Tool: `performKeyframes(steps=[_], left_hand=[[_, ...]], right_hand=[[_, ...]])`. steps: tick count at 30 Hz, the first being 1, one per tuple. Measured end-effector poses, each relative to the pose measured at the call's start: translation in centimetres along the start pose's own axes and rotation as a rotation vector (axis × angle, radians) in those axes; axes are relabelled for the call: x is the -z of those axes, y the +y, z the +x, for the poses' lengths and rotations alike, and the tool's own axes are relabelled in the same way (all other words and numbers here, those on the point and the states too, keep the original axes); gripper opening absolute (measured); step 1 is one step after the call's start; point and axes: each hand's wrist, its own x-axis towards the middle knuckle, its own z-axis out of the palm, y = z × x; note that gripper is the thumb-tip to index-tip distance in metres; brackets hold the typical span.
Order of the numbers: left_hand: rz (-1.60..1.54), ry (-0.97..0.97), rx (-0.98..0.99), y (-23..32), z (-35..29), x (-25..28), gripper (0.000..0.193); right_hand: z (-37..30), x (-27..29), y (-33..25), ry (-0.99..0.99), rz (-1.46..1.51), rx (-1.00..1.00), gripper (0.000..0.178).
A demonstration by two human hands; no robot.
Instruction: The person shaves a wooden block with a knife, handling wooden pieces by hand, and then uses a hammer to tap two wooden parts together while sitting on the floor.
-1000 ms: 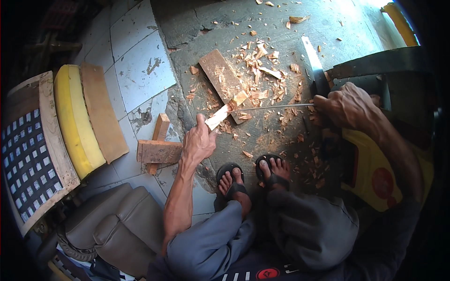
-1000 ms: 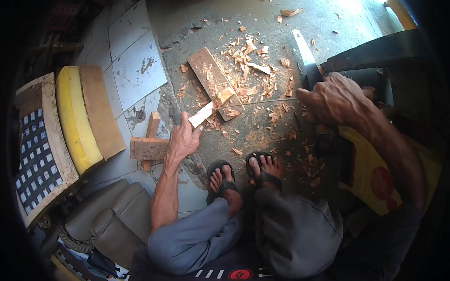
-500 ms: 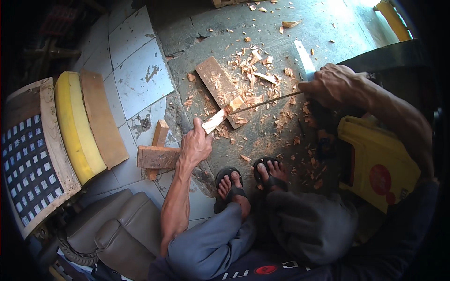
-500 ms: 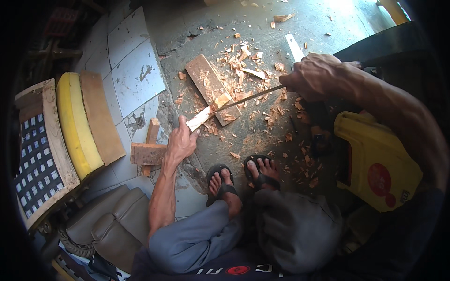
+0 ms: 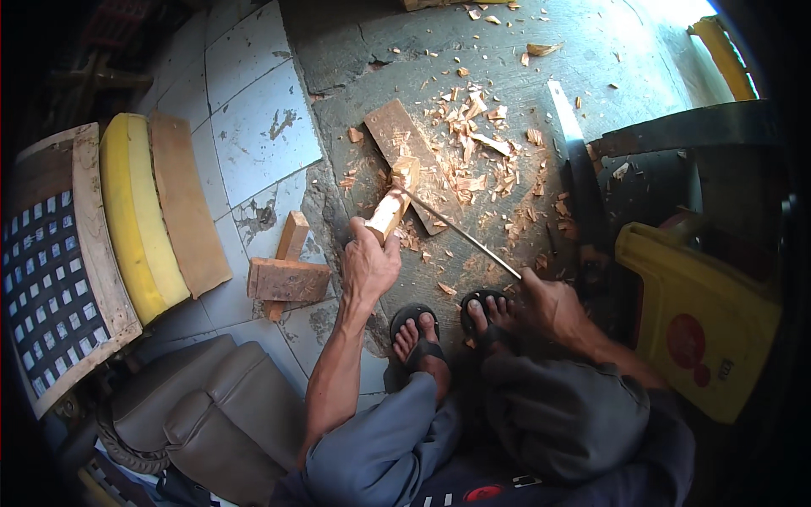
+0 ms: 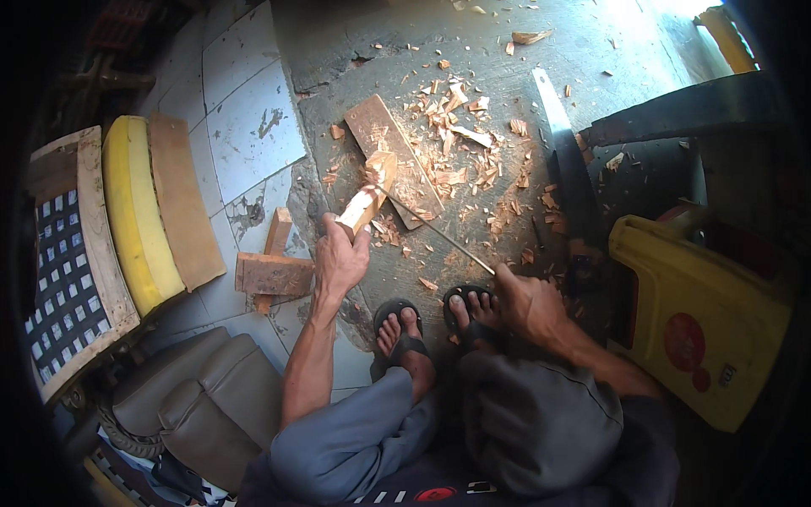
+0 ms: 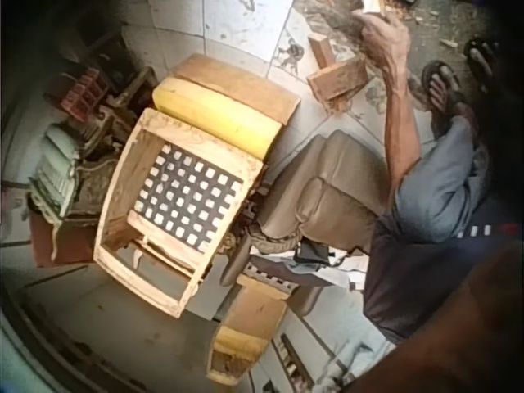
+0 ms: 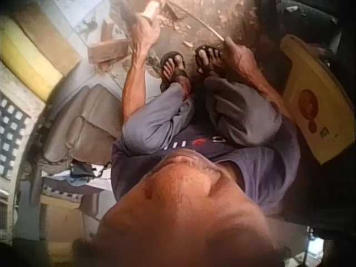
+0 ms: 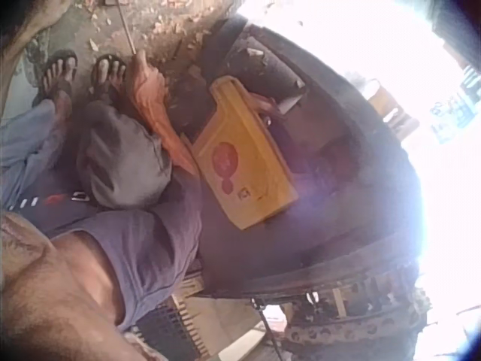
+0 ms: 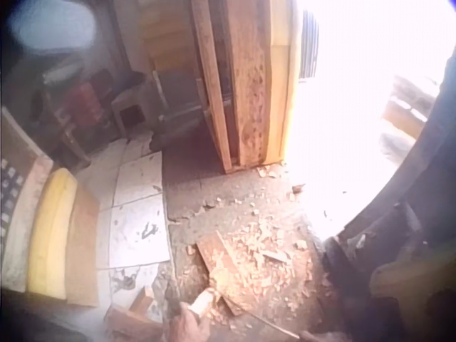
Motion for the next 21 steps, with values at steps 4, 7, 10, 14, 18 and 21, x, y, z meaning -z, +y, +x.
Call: performKeyframes(steps=[4,7,10,14,18,21], left_hand=[[0.024,-0.021,0.021,-1.6,-0.5,0.8,0.049],[0.005,-0.014,-0.003,-2.5,-0.1,0.5,0.049],[0.005,-0.017,0.005,-2.7,0.0,-0.2,0.048],[0.007,-0.022,0.004,-2.2,-0.4,0.1,0.047],[0.001,-0.033,-0.008,-2.5,-0.4,0.2,0.047],[0.006,-0.041,-0.029,-2.7,-0.2,-0.1,0.047]], right_hand=[[-1.0,-1.6,-0.3,0.129,0.054,0.005,0.033],[-1.0,0.8,1.0,0.109,-0.102,0.012,0.045],[-0.2,4.9,0.8,0.015,-0.326,-0.008,0.046],[1.8,7.4,1.0,-0.039,-0.520,0.046,0.047],[3.3,10.2,-0.4,-0.038,-0.634,0.131,0.042],[3.9,11.8,-1.1,-0.041,-0.657,0.176,0.035]])
